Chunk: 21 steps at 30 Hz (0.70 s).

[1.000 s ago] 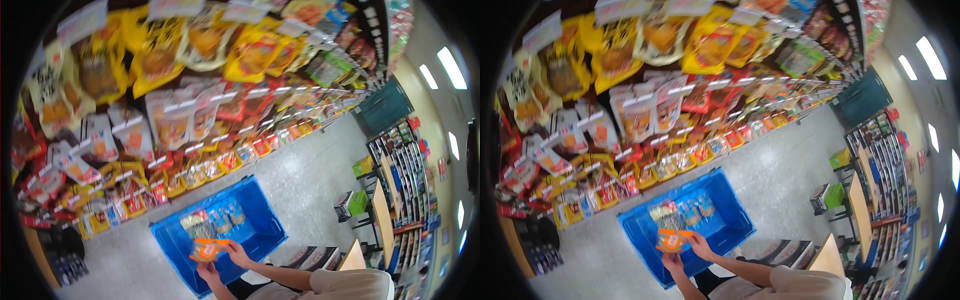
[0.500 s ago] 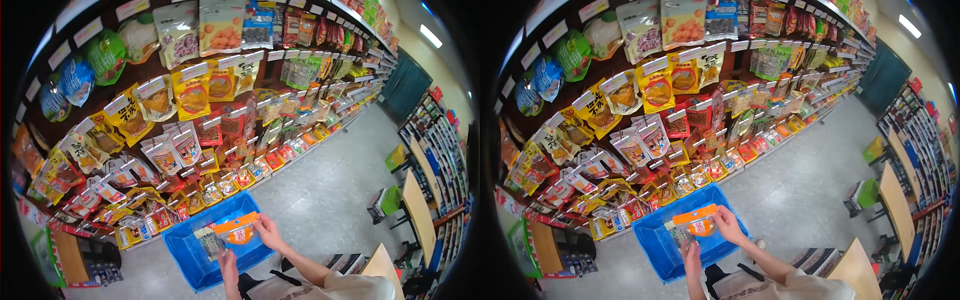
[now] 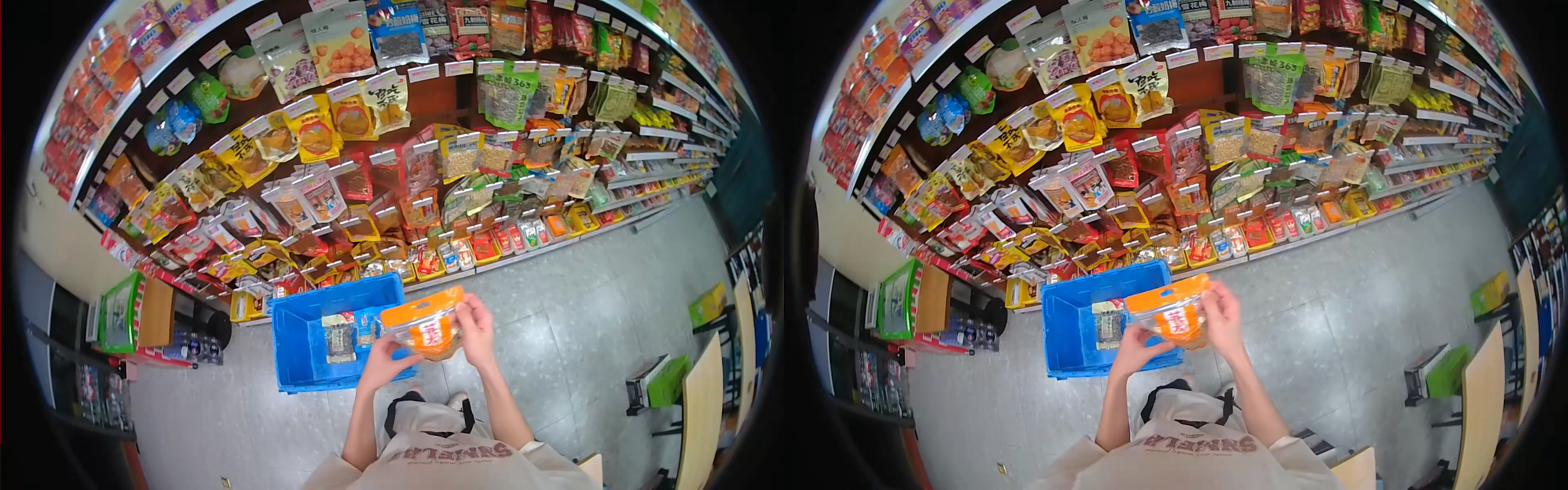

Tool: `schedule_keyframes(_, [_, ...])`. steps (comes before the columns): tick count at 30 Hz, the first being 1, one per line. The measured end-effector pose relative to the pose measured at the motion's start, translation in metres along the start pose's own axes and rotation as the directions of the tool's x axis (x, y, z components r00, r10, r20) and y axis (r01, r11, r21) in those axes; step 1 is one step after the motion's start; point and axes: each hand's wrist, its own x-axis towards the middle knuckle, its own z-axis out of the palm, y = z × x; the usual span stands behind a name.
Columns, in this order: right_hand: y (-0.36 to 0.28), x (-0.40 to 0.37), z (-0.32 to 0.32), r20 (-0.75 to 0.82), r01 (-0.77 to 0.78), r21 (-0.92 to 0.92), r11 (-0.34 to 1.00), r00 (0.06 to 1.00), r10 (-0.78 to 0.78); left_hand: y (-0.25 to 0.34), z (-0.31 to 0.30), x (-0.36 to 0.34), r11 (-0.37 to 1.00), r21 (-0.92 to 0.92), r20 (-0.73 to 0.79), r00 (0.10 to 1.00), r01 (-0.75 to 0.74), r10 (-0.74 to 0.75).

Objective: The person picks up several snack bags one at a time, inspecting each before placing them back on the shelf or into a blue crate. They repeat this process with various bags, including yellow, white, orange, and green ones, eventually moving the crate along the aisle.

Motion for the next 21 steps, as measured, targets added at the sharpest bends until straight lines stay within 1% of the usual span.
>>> schedule_keyframes(1, [-0.01, 0.002, -0.011, -0.016, 0.003, 0.024, 1.0, 1.0, -0.002, 0.006, 0.013, 0.005, 1.0, 0.004, -0.014, 1.0, -0.008, 0.008])
schedule_keyframes(3, [-0.021, 0.005, -0.025, -0.027, 0.009, 0.052, 0.999, 1.0, -0.007, 0.012, 0.032, 0.014, 0.998, -0.051, 0.11, 0.993, 0.041, -0.036])
schedule_keyframes(5, [-0.027, 0.007, -0.037, -0.037, 0.042, 0.063, 0.997, 0.999, -0.04, 0.011, 0.045, 0.027, 0.998, -0.032, 0.121, 0.991, 0.062, -0.058])
schedule_keyframes(7, [-0.031, 0.012, -0.049, -0.028, 0.056, 0.064, 0.996, 0.998, -0.055, 0.01, 0.057, 0.038, 1.0, -0.002, 0.138, 0.99, -0.011, 0.011])
schedule_keyframes(8, [-0.032, 0.014, -0.054, -0.017, 0.072, 0.066, 0.995, 0.997, -0.071, 0.007, 0.063, 0.04, 1.0, -0.006, 0.137, 0.991, -0.004, 0.005])
schedule_keyframes(9, [-0.039, 0.017, -0.054, -0.016, 0.071, 0.063, 0.996, 0.997, -0.07, 0.005, 0.068, 0.045, 0.998, -0.068, 0.121, 0.993, 0.013, -0.004])
schedule_keyframes(10, [-0.051, 0.018, -0.054, -0.027, 0.093, 0.018, 0.995, 0.995, -0.093, 0.003, 0.072, 0.053, 0.991, -0.132, 0.105, 0.994, 0.026, -0.012])
schedule_keyframes(11, [-0.057, 0.021, -0.055, -0.037, 0.113, -0.028, 0.993, 0.993, -0.114, 0.003, 0.076, 0.06, 0.99, -0.139, 0.104, 0.995, 0.027, -0.012])
schedule_keyframes(12, [-0.054, 0.027, -0.063, -0.035, 0.111, -0.034, 0.993, 0.993, -0.112, 0.005, 0.08, 0.066, 0.99, -0.134, 0.15, 0.988, 0.044, -0.024])
schedule_keyframes(13, [-0.048, 0.032, -0.077, 0.027, 0.092, -0.106, 0.99, 0.996, -0.09, 0.006, 0.082, 0.074, 0.99, -0.129, 0.196, 0.98, 0.061, -0.034])
schedule_keyframes(14, [-0.044, 0.038, -0.089, 0.087, 0.077, -0.178, 0.981, 0.994, -0.063, 0.005, 0.084, 0.084, 0.994, -0.093, 0.203, 0.979, 0.053, -0.033])
schedule_keyframes(15, [-0.041, 0.044, -0.097, 0.089, 0.076, -0.186, 0.98, 0.994, -0.06, 0.007, 0.087, 0.096, 0.993, -0.101, 0.202, 0.979, 0.053, -0.032])
schedule_keyframes(17, [-0.036, 0.062, -0.109, 0.067, -0.034, -0.266, 0.963, 0.996, 0.054, 0.012, 0.091, 0.123, 0.995, -0.087, 0.297, 0.955, 0.042, -0.014])
schedule_keyframes(19, [-0.033, 0.094, -0.12, 0.047, -0.047, -0.269, 0.962, 0.997, 0.061, 0.002, 0.088, 0.154, 0.992, -0.112, 0.318, 0.948, 0.053, -0.015])
schedule_keyframes(21, [-0.03, 0.13, -0.123, 0.036, -0.051, -0.275, 0.96, 0.997, 0.063, 0.017, 0.075, 0.194, 0.986, -0.164, 0.367, 0.927, -0.016, 0.076])
